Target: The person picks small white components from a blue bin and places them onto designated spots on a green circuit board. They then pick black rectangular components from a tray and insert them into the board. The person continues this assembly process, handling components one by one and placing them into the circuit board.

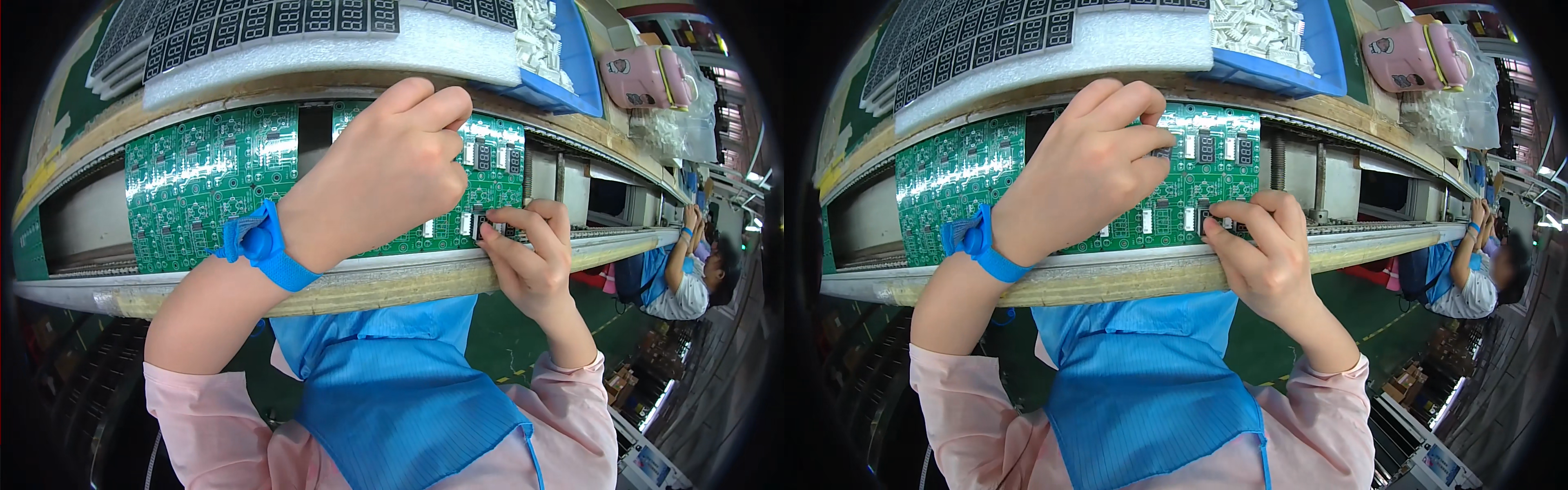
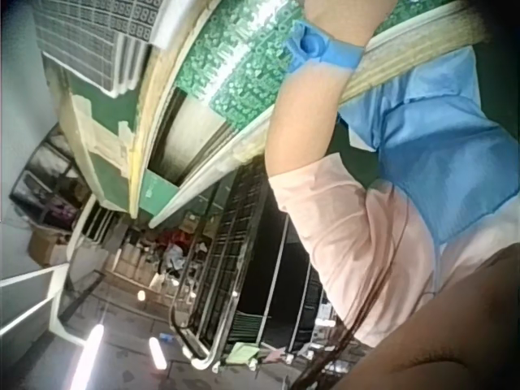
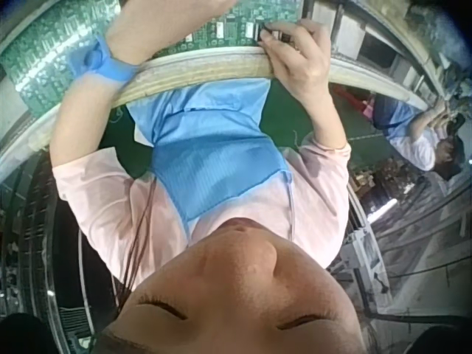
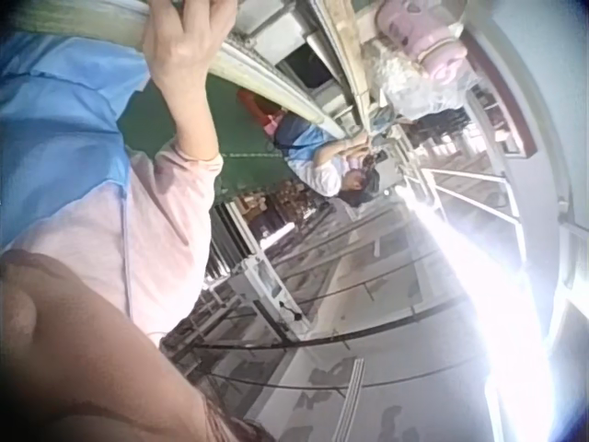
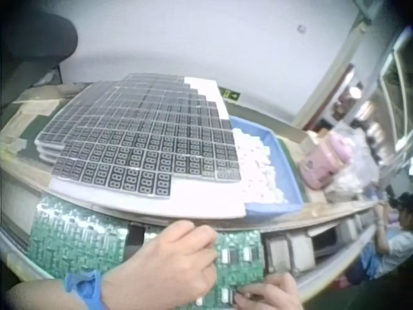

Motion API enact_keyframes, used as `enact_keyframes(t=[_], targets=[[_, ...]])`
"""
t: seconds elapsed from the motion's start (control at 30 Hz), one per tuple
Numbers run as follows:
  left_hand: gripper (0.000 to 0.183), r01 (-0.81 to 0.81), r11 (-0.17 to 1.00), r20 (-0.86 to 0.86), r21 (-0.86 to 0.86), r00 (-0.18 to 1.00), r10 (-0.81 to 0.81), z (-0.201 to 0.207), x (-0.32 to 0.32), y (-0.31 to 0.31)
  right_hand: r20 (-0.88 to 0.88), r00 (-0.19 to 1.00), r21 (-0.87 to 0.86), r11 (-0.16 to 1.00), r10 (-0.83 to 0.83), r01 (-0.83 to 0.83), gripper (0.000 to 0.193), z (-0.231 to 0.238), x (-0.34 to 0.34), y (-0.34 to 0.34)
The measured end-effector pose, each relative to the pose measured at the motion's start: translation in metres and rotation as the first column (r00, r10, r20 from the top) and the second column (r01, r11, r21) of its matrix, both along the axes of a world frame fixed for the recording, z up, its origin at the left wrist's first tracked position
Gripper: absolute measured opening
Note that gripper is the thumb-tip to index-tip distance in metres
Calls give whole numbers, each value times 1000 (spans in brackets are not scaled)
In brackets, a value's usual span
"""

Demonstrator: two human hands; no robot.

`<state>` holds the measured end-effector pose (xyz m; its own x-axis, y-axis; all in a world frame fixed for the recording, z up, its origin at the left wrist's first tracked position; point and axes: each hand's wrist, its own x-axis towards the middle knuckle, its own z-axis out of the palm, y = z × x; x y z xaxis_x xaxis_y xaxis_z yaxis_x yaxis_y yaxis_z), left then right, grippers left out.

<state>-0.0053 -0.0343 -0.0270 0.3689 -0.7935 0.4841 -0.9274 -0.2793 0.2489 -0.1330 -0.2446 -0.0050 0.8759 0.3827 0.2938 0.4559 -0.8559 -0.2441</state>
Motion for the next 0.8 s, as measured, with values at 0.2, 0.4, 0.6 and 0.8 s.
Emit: enact_keyframes(t=[0.2, 0.4, 0.6, 0.8], targets=[[14, -14, 1000, -4, -20, 1000, 14, -1, 0, -1, -28, 1000, 3, 1000, -1, 1, 14, 2, 3, 0], [13, -19, 1000, -10, -3, 1000, 18, -1, 0, -1, -36, 999, -18, 1000, 6, -7, 14, 2, 3, 1], [11, -45, 998, -32, -41, 999, 44, -1, -2, -2, -160, 987, -59, 998, -7, -3, 16, 22, 12, 6], [12, -101, 989, -163, -106, 983, 83, -5, -6, -7, -254, 967, 238, 969, -7, 70, 16, 20, 10, -9]])
